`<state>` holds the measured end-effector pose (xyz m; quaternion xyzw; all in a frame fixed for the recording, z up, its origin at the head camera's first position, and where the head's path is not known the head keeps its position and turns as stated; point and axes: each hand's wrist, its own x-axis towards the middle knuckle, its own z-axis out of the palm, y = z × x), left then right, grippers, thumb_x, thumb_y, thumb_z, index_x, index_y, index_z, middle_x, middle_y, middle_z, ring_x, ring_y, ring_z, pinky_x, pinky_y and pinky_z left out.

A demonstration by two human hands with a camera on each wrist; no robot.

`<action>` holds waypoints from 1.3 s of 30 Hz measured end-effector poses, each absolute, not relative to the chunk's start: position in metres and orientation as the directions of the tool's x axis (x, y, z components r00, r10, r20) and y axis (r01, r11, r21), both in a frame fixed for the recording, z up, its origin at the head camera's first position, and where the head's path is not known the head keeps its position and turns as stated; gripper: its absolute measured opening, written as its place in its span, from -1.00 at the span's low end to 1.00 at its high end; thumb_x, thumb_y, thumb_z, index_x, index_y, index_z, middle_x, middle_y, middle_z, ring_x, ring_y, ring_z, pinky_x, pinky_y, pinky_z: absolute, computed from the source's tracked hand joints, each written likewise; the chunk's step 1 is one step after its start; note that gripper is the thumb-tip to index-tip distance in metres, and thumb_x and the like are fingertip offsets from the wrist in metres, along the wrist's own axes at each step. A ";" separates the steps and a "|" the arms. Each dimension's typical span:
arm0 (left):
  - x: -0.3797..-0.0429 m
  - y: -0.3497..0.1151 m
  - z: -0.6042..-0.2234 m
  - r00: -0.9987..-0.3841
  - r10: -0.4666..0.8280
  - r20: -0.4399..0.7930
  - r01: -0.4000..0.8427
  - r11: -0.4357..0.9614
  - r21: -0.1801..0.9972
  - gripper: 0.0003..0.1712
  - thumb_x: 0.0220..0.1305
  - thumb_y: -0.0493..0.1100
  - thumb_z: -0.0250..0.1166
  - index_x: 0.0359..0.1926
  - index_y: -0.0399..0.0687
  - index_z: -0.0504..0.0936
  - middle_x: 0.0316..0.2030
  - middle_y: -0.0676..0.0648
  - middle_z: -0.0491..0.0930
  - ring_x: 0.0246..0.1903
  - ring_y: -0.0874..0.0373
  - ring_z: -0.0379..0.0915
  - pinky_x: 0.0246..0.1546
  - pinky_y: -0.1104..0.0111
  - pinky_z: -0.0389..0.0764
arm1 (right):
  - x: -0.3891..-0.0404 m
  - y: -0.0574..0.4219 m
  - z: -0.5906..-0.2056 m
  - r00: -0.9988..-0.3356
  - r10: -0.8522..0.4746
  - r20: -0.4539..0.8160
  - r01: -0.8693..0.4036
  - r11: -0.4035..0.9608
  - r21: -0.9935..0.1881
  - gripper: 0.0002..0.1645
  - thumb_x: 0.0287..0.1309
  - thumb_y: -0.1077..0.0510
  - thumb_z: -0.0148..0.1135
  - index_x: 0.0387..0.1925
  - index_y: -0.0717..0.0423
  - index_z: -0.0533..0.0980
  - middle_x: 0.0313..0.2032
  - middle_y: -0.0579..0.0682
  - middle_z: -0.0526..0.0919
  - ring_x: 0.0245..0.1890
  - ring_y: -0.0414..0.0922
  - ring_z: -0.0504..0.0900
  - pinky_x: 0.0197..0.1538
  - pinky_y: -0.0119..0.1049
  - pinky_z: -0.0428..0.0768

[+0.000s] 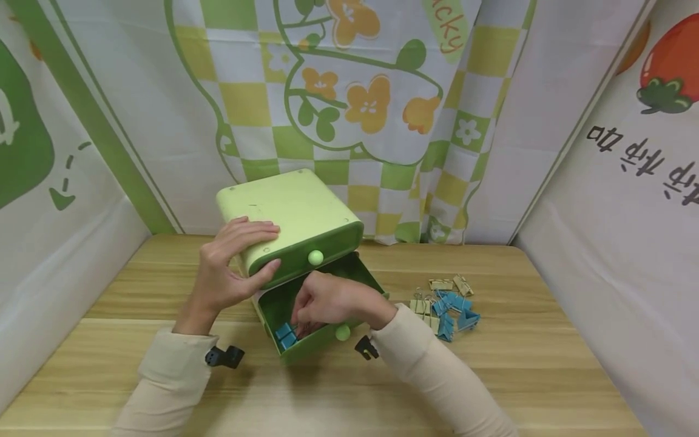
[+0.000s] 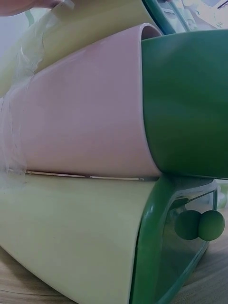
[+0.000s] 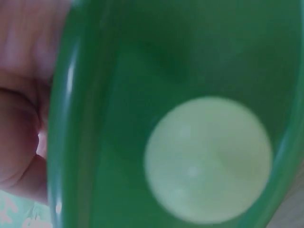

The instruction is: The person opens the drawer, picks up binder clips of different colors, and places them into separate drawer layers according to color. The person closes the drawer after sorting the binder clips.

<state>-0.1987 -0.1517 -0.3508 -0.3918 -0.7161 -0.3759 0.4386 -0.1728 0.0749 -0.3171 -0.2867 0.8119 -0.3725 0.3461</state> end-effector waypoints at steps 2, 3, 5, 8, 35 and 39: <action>-0.199 -0.151 -0.352 -0.309 0.235 0.921 0.891 0.409 0.195 -0.57 0.09 -0.09 0.46 0.00 -0.15 0.80 0.02 -0.16 0.82 0.08 -0.12 0.73 0.46 0.00 0.45 | -0.175 0.077 -0.319 -0.596 -0.724 -0.349 -0.224 0.566 -0.793 -0.70 0.40 0.37 0.07 -0.10 0.31 0.73 -0.25 0.07 0.87 -0.22 -0.13 0.86 -0.08 -0.28 0.82; -0.199 -0.151 -0.352 -0.310 0.236 0.921 0.891 0.409 0.195 -0.57 0.09 -0.09 0.45 0.00 -0.15 0.80 0.02 -0.16 0.82 0.08 -0.12 0.73 0.46 0.00 0.46 | -0.175 0.078 -0.319 -0.596 -0.724 -0.347 -0.235 0.570 -0.787 -0.70 0.39 0.36 0.09 -0.09 0.30 0.74 -0.25 0.06 0.87 -0.22 -0.14 0.86 -0.08 -0.29 0.81; -0.199 -0.151 -0.352 -0.309 0.235 0.922 0.891 0.411 0.194 -0.57 0.10 -0.09 0.45 0.00 -0.16 0.80 0.02 -0.17 0.82 0.07 -0.13 0.73 0.46 -0.01 0.46 | -0.177 0.080 -0.317 -0.598 -0.729 -0.333 -0.272 0.576 -0.771 -0.71 0.39 0.33 0.13 -0.09 0.27 0.76 -0.24 0.03 0.87 -0.24 -0.17 0.85 -0.09 -0.30 0.81; -0.200 -0.151 -0.352 -0.308 0.234 0.922 0.890 0.413 0.192 -0.57 0.10 -0.08 0.45 0.00 -0.16 0.79 0.01 -0.17 0.82 0.07 -0.13 0.73 0.45 -0.02 0.46 | -0.178 0.087 -0.311 -0.609 -0.733 -0.301 -0.308 0.569 -0.763 -0.74 0.40 0.27 0.19 -0.09 0.26 0.76 -0.23 0.04 0.87 -0.24 -0.16 0.85 -0.10 -0.31 0.81; -0.201 -0.152 -0.351 -0.306 0.233 0.923 0.889 0.418 0.190 -0.57 0.11 -0.05 0.46 -0.02 -0.17 0.80 0.01 -0.19 0.81 0.07 -0.13 0.73 0.47 -0.01 0.45 | -0.167 0.243 -0.268 -0.845 -0.530 -0.078 -0.461 0.793 -0.399 -0.81 0.34 0.12 0.40 -0.08 0.08 0.78 -0.16 -0.06 0.87 -0.21 -0.21 0.82 -0.15 -0.27 0.79; -0.200 -0.151 -0.352 -0.309 0.229 0.923 0.889 0.415 0.195 -0.57 0.10 -0.06 0.46 -0.01 -0.17 0.80 0.01 -0.19 0.82 0.07 -0.13 0.73 0.46 -0.01 0.45 | -0.172 0.261 -0.289 -0.849 -0.518 -0.104 -0.459 0.821 -0.340 -0.79 0.33 0.11 0.42 -0.08 0.10 0.77 -0.14 -0.01 0.86 -0.18 -0.16 0.82 -0.09 -0.19 0.80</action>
